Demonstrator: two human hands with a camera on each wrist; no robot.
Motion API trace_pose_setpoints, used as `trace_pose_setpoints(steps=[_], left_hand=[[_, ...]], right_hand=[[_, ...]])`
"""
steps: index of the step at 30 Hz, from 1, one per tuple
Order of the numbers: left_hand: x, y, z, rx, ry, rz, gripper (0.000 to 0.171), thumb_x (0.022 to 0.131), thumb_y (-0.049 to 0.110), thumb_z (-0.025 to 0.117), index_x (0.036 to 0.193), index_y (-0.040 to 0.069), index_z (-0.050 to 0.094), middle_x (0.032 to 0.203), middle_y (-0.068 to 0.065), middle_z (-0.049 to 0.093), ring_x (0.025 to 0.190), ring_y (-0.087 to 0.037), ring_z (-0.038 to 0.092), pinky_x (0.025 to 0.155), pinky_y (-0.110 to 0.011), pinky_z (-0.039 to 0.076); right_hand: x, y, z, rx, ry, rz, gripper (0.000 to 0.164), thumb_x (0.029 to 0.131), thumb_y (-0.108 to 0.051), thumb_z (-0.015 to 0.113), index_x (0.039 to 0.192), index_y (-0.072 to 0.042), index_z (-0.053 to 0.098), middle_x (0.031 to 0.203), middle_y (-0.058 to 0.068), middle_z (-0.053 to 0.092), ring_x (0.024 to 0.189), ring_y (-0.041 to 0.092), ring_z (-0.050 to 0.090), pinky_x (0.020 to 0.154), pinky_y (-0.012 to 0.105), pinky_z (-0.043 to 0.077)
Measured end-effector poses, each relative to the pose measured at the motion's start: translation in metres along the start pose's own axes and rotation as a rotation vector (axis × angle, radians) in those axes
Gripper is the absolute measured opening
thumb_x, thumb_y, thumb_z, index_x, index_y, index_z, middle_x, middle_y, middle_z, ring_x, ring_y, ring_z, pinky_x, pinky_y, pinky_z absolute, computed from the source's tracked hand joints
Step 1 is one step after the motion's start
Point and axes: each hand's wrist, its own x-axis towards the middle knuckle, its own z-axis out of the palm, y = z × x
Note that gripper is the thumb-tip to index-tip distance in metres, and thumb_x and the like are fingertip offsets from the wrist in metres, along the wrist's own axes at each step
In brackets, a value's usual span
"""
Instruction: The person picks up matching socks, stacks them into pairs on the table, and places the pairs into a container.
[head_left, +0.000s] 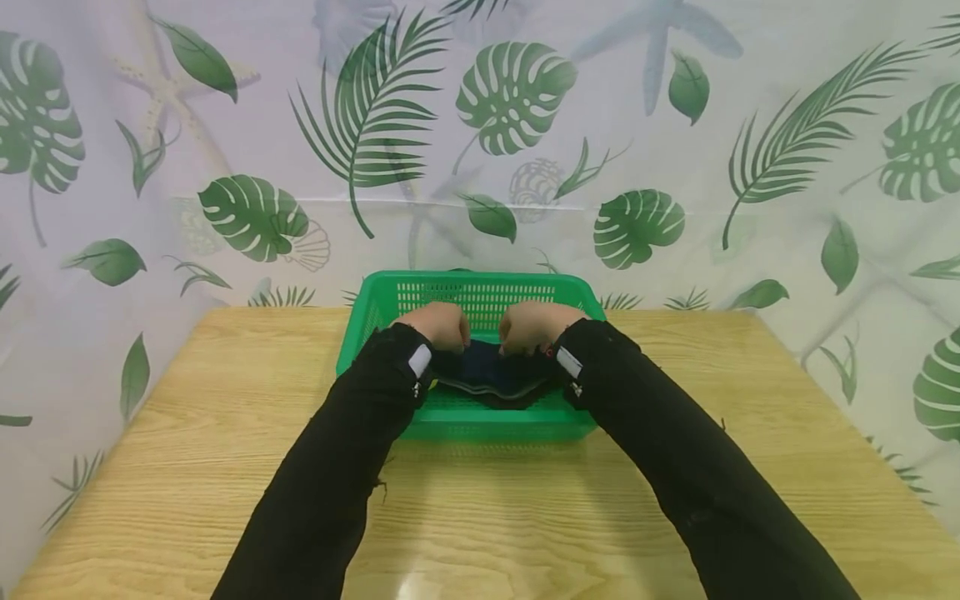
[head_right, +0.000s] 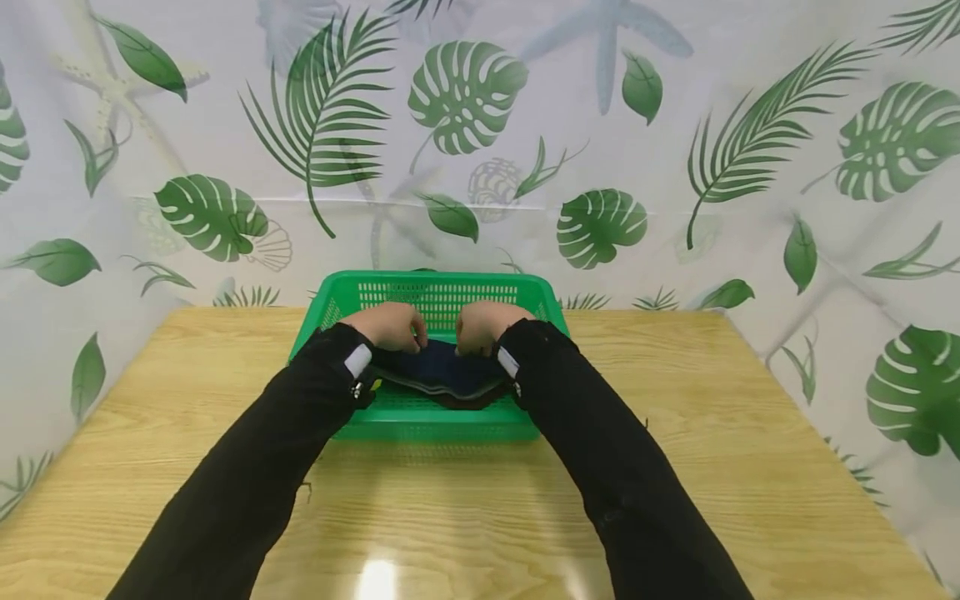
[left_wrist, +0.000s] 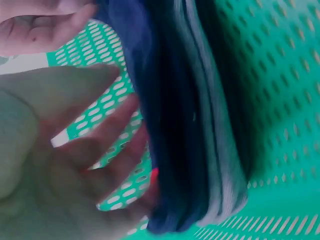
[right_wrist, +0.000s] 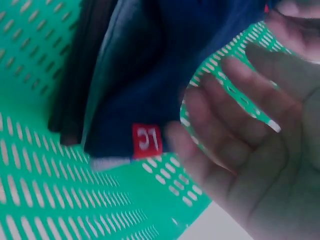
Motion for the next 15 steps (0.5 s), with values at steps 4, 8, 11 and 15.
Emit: trace_pose_setpoints(steps=[4, 8, 11, 15], left_hand=[[0.004, 0.005, 0.004, 0.065, -0.245, -0.034, 0.027, 0.100, 0.016, 0.053, 0.121, 0.022, 0.069, 0.140, -0.003, 0.053, 0.130, -0.024, 0.047, 0.104, -0.041, 0.040], [0.004, 0.005, 0.006, 0.082, -0.376, -0.034, 0.033, 0.101, 0.021, 0.051, 0.133, 0.026, 0.062, 0.149, 0.000, 0.044, 0.140, -0.025, 0.035, 0.111, -0.044, 0.032], [0.003, 0.004, 0.006, 0.064, -0.405, -0.024, 0.037, 0.101, 0.024, 0.052, 0.137, 0.027, 0.058, 0.151, 0.000, 0.042, 0.141, -0.025, 0.033, 0.111, -0.044, 0.031], [0.002, 0.003, 0.005, -0.003, -0.459, 0.012, 0.041, 0.102, 0.022, 0.051, 0.143, 0.026, 0.051, 0.151, 0.001, 0.041, 0.143, -0.025, 0.030, 0.112, -0.043, 0.031]], right_hand=[[0.006, 0.001, 0.007, 0.052, -0.170, 0.067, 0.019, 0.097, -0.033, 0.059, 0.088, -0.017, 0.065, 0.075, -0.003, 0.052, 0.065, 0.013, 0.048, 0.056, 0.027, 0.044], [0.005, 0.005, 0.010, 0.098, -0.210, 0.110, 0.031, 0.095, -0.039, 0.059, 0.115, -0.017, 0.068, 0.104, 0.003, 0.063, 0.092, 0.018, 0.060, 0.071, 0.030, 0.053], [0.003, 0.006, 0.011, 0.111, -0.213, 0.114, 0.042, 0.095, -0.038, 0.060, 0.128, -0.013, 0.063, 0.124, 0.011, 0.061, 0.112, 0.026, 0.058, 0.082, 0.035, 0.054], [0.003, 0.007, 0.014, 0.115, -0.225, 0.111, 0.042, 0.095, -0.037, 0.059, 0.129, -0.013, 0.062, 0.128, 0.012, 0.059, 0.116, 0.028, 0.057, 0.085, 0.035, 0.053]])
